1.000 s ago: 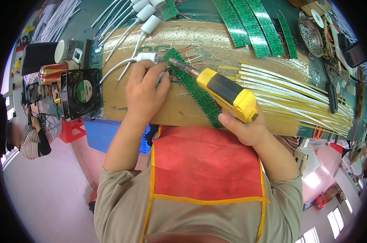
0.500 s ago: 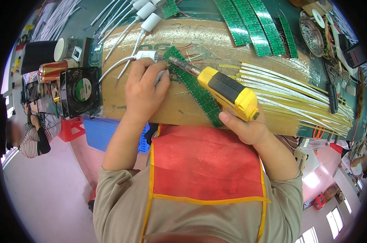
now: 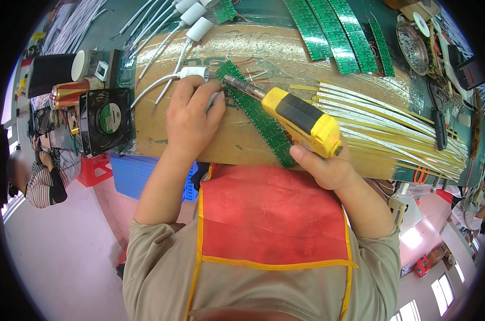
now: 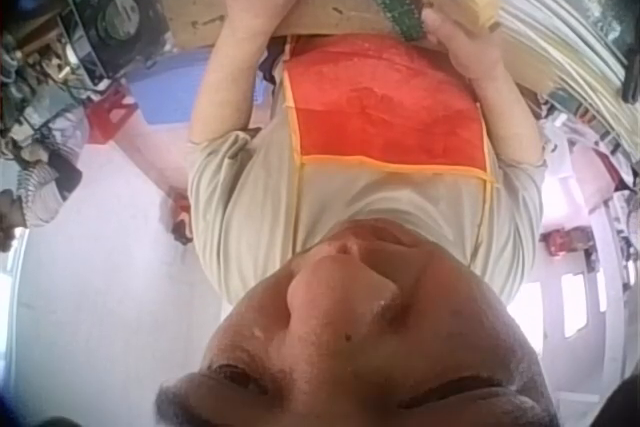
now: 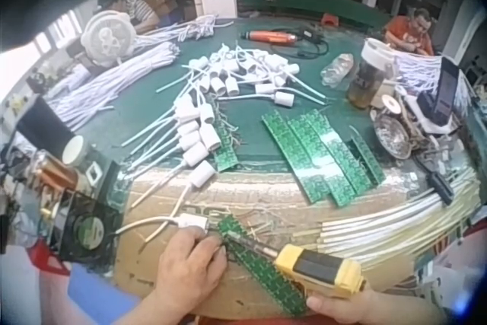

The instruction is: The person assembles components onto LED strips and printed circuit boards, then solders them together with a soldering iron.

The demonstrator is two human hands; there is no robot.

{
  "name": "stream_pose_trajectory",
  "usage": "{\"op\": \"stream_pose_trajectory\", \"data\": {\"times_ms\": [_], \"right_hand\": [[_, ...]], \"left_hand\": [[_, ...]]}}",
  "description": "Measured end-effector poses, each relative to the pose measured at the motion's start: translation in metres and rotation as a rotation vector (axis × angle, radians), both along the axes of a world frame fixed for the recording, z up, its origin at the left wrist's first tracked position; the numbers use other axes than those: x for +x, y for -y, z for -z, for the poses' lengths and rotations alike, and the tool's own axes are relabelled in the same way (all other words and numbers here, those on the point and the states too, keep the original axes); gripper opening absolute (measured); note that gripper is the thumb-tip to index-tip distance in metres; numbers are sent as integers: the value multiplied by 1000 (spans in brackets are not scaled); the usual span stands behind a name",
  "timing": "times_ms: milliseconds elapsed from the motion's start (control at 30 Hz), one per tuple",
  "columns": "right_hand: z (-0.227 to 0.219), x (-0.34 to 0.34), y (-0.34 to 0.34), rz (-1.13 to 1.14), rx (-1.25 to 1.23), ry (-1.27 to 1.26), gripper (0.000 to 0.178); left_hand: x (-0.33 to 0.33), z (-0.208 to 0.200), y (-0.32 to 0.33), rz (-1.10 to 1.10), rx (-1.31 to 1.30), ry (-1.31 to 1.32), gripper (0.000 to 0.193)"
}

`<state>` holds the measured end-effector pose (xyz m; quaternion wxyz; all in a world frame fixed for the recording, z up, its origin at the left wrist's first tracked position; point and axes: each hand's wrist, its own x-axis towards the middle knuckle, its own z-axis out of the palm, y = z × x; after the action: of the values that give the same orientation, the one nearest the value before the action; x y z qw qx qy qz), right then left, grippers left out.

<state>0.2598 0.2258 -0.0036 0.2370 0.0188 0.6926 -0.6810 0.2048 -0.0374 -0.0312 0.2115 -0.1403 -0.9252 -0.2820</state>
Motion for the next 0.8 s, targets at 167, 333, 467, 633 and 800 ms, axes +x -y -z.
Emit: {"op": "stream_pose_trajectory", "data": {"times_ms": [167,333,467,633,800], "right_hand": [[1,-1,-2,60,-131,93,55],[-1,-1,-4,103,-168,129,62],[0,0,-5,69,-160,135,62],[5,2,-10,55,-167,129,62],[5,2,-9,61,-181,132,61]], "left_hand": [[0,1,0,-1,2,3,18],[-1,0,-1,4,8,-9,18],[0,0,0,-2,9,2,18],[-1,-2,-2,-1,15,12,16],[-3,-3,-1,-1,69,43,15]]}}
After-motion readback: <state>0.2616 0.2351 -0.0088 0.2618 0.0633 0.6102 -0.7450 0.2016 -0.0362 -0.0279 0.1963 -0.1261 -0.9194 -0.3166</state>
